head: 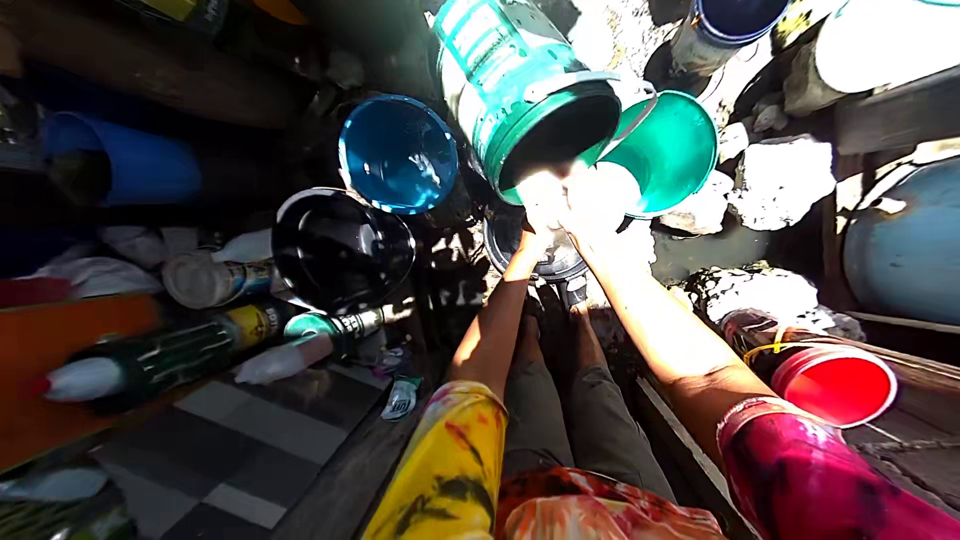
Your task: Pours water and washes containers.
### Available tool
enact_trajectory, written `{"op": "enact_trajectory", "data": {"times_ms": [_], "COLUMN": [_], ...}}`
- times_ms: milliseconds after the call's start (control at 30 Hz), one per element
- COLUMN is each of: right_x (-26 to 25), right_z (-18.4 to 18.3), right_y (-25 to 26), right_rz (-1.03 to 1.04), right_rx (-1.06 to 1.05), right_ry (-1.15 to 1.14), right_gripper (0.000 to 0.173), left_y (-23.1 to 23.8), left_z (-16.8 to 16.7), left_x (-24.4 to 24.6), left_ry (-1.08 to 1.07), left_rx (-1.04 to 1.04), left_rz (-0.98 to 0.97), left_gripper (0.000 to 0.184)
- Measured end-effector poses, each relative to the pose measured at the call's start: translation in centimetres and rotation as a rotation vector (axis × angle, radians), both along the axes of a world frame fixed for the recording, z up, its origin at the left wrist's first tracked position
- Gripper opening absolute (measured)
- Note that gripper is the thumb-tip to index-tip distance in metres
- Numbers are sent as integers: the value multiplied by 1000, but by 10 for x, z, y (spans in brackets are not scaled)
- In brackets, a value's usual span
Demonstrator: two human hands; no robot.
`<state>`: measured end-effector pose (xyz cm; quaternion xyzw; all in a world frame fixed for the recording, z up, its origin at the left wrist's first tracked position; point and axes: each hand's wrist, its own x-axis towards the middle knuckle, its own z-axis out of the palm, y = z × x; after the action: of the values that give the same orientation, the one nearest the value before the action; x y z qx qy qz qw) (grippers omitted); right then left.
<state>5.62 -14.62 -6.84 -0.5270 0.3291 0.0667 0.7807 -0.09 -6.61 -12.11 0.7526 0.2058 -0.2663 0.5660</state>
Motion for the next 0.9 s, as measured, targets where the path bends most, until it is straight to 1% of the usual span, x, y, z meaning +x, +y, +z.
{"op": "enact_trajectory", "data": {"times_ms": [33,67,100,133,167,200,233,300,367,400,467,500,567,633,667,700,733,800,900], "right_x": [8,13,16,17,14,8,1,-23,-56,-77,-120,-139,-176,-203,-213,-224,-232,-244,-244], "right_z": [9,14,17,19,21,24,23,16,9,6,-1,-8,-30,-57,-73,-91,-110,-146,-197], "right_y": [-2,-6,-12,-18,-28,-37,-48,-74,-103,-116,-139,-147,-160,-168,-172,-177,-181,-189,-194], "right_rz": [-47,-67,-94,-122,-124,-132,-144,-208,-269,-295,-340,-394,-533,-642,-684,-716,-716,-645,-525], "right_rx": [-34,-44,-34,-13,18,13,-12,-44,-86,-108,-143,-158,-206,-257,-276,-299,-317,-345,-350], "right_ry": [53,97,117,129,127,125,120,106,105,111,147,175,240,357,429,494,548,641,775], "right_gripper": [24,29,32,33,37,39,37,38,41,42,45,45,45,46,49,51,52,53,51], "left_y": [1,2,0,0,3,6,10,23,38,46,64,73,88,99,107,115,123,132,133], "left_z": [0,5,9,3,-6,-14,-21,-32,-41,-45,-52,-51,-45,-43,-43,-44,-47,-54,-46], "left_x": [7,16,23,25,23,19,13,-2,-16,-24,-40,-49,-68,-81,-89,-99,-107,-117,-121], "left_ry": [-5,17,26,14,-13,-39,-56,-57,-43,-36,-46,-54,-30,-2,-10,-49,-108,-182,-172], "left_rx": [-28,4,51,50,40,40,41,60,112,134,165,157,171,220,235,244,236,228,249], "left_rz": [-8,-7,51,146,203,211,193,204,293,308,234,216,258,378,396,372,358,384,489], "left_gripper": [53,47,43,42,47,49,47,43,43,43,40,40,44,48,47,47,47,46,43]}}
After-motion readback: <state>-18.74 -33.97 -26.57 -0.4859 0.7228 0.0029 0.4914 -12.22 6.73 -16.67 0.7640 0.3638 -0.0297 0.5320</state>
